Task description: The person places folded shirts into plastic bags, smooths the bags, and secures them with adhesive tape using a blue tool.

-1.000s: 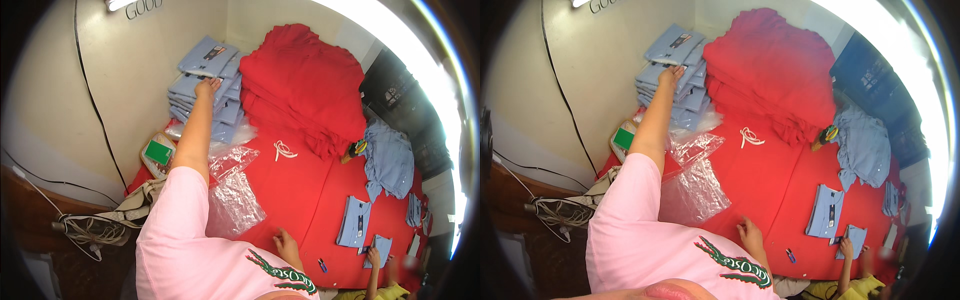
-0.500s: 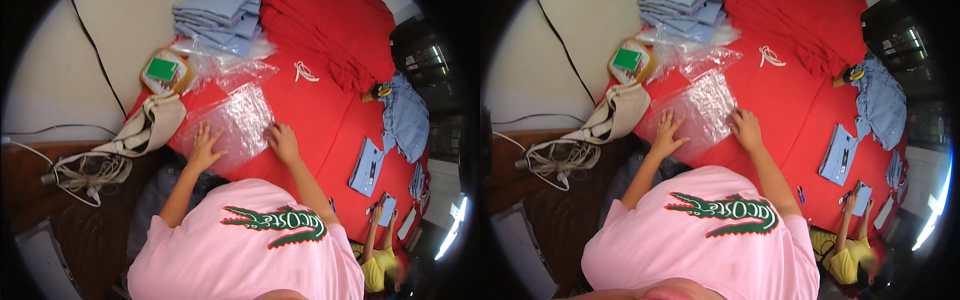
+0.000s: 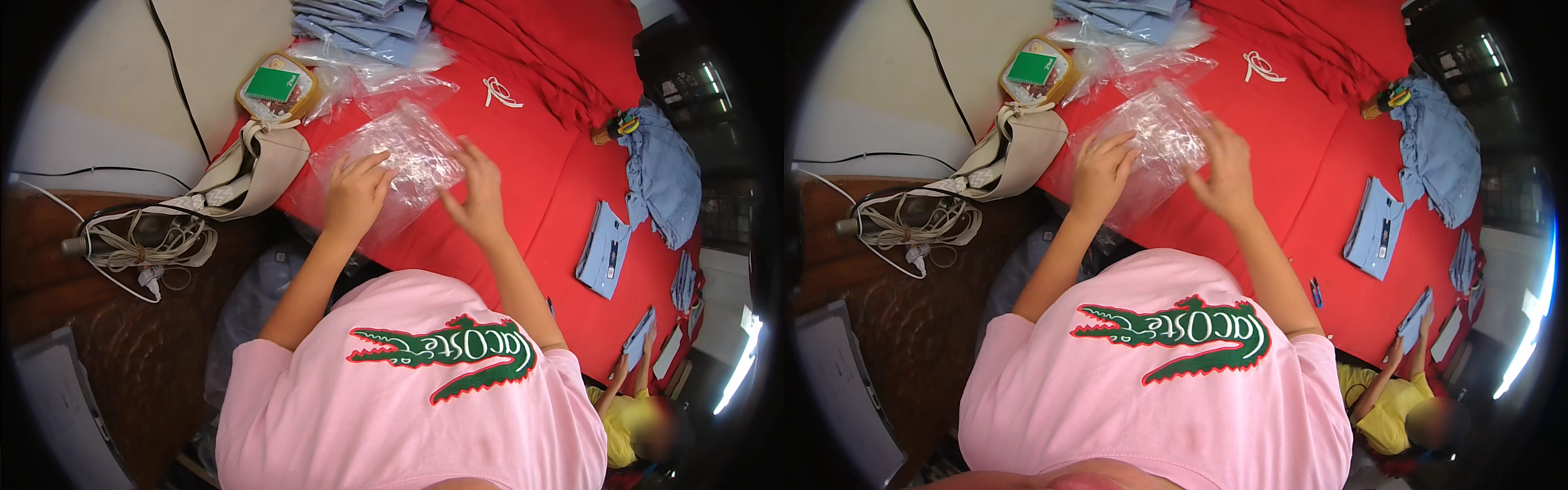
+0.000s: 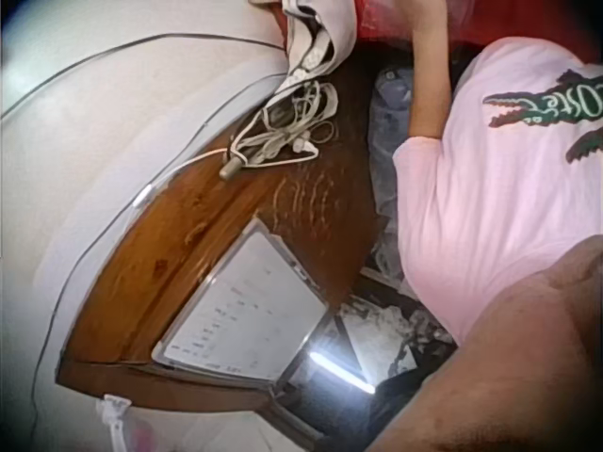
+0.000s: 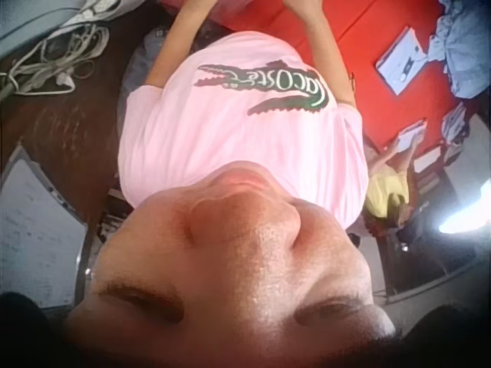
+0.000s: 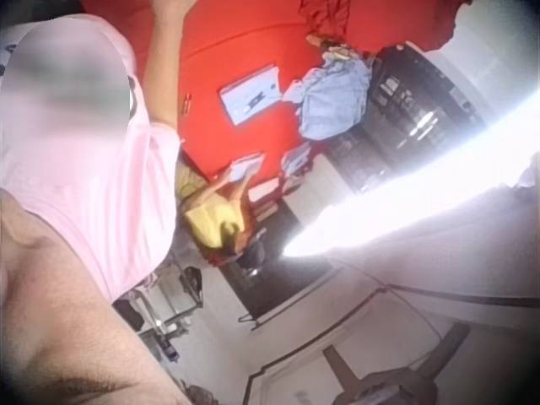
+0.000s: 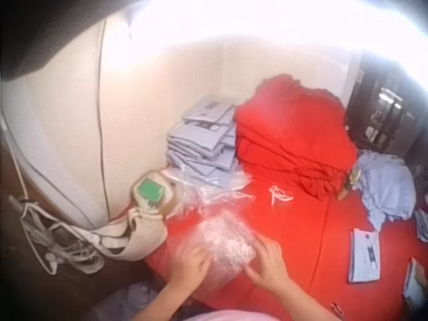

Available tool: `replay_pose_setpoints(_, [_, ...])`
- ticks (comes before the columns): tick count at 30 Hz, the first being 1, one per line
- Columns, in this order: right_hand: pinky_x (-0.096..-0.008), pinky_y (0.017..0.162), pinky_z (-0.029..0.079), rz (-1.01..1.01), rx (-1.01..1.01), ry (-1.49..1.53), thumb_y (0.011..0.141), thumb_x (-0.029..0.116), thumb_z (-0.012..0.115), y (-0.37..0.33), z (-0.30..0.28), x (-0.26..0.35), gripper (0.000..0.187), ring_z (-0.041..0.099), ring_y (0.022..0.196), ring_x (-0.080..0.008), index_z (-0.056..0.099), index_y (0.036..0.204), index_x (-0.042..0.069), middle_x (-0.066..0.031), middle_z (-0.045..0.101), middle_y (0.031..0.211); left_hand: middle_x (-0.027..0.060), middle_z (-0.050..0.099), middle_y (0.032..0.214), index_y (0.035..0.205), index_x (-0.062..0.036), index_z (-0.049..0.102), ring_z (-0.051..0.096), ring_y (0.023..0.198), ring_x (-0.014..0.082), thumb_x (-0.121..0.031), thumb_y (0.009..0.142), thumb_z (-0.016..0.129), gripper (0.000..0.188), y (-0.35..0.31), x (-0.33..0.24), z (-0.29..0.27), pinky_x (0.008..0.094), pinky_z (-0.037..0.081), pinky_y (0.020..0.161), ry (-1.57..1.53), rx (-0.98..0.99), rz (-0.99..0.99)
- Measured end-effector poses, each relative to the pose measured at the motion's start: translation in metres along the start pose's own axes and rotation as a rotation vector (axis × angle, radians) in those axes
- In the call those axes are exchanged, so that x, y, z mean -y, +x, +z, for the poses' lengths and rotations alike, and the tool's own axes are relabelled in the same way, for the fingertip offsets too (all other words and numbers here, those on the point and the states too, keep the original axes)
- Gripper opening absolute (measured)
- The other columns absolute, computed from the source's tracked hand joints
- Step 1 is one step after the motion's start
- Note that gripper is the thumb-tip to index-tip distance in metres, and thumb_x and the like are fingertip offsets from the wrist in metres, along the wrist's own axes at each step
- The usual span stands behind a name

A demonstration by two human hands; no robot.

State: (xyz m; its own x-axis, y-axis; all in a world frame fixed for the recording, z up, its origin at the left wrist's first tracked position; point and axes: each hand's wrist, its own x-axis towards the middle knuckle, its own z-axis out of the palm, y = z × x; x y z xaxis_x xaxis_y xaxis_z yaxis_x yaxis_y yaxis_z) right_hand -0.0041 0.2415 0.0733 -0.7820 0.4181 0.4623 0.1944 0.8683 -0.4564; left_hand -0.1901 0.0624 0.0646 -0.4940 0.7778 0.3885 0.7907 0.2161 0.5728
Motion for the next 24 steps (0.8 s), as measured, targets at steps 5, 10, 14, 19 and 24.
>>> replay_pose_setpoints(5, [-0.0555,0.123,0.037,-0.036,0.604,0.238,0.096,0.028,0.077,-0.042,0.037,0.02,0.067,0.045,0.153,-0.034,0.053,0.156,0.011,-0.0157,0.05,0.165,0.0216,0.066,0.143,0.129,-0.0046,0.071,0.066,0.129,0.0375,-0.026,0.098,0.076,0.038,0.011,0.063,0.045,0.057,0.044,0.116,0.208,0.149,-0.274])
replay_pose_setpoints(10, [-0.0565,0.13,0.029,-0.032,0.693,-0.123,0.102,0.036,0.07,-0.092,0.063,-0.031,0.073,0.033,0.163,-0.0311,0.042,0.166,0.014,-0.0099,0.042,0.173,0.0258,0.051,0.155,0.152,-0.0029,0.052,0.056,0.138,0.0472,-0.041,0.09,0.084,0.079,-0.042,0.124,0.051,0.0586,0.044,0.116,0.515,0.225,-0.575])
replay_pose_setpoints(14, [-0.0598,0.131,0.025,0.122,0.63,-0.254,0.103,0.035,0.069,-0.089,0.052,-0.048,0.072,0.029,0.165,-0.0327,0.042,0.166,0.014,-0.0058,0.04,0.175,0.0248,0.05,0.152,0.158,-0.0041,0.045,0.051,0.142,0.0499,-0.044,0.085,0.089,0.093,-0.047,0.088,0.008,0.0617,0.044,0.116,0.488,0.296,-0.752])
replay_pose_setpoints(19, [-0.0613,0.129,0.027,0.141,0.483,-0.243,0.095,0.036,0.077,-0.063,0.054,-0.035,0.074,0.037,0.159,-0.0355,0.05,0.159,0.01,-0.0158,0.046,0.167,0.0283,0.051,0.151,0.152,-0.0027,0.048,0.058,0.134,0.0503,-0.034,0.081,0.094,0.09,-0.06,0.087,-0.002,0.0581,0.052,0.109,0.309,0.267,-0.877])
replay_pose_setpoints(24, [-0.0544,0.121,0.039,-0.104,0.669,0.323,0.087,0.029,0.082,-0.054,0.068,0.016,0.061,0.05,0.144,-0.0383,0.064,0.142,0.009,-0.019,0.054,0.154,0.0292,0.071,0.12,0.135,-0.0011,0.055,0.071,0.107,0.0512,-0.015,0.085,0.088,0.061,-0.103,0.119,0.01,0.0546,0.058,0.091,0.123,0.109,-0.727])
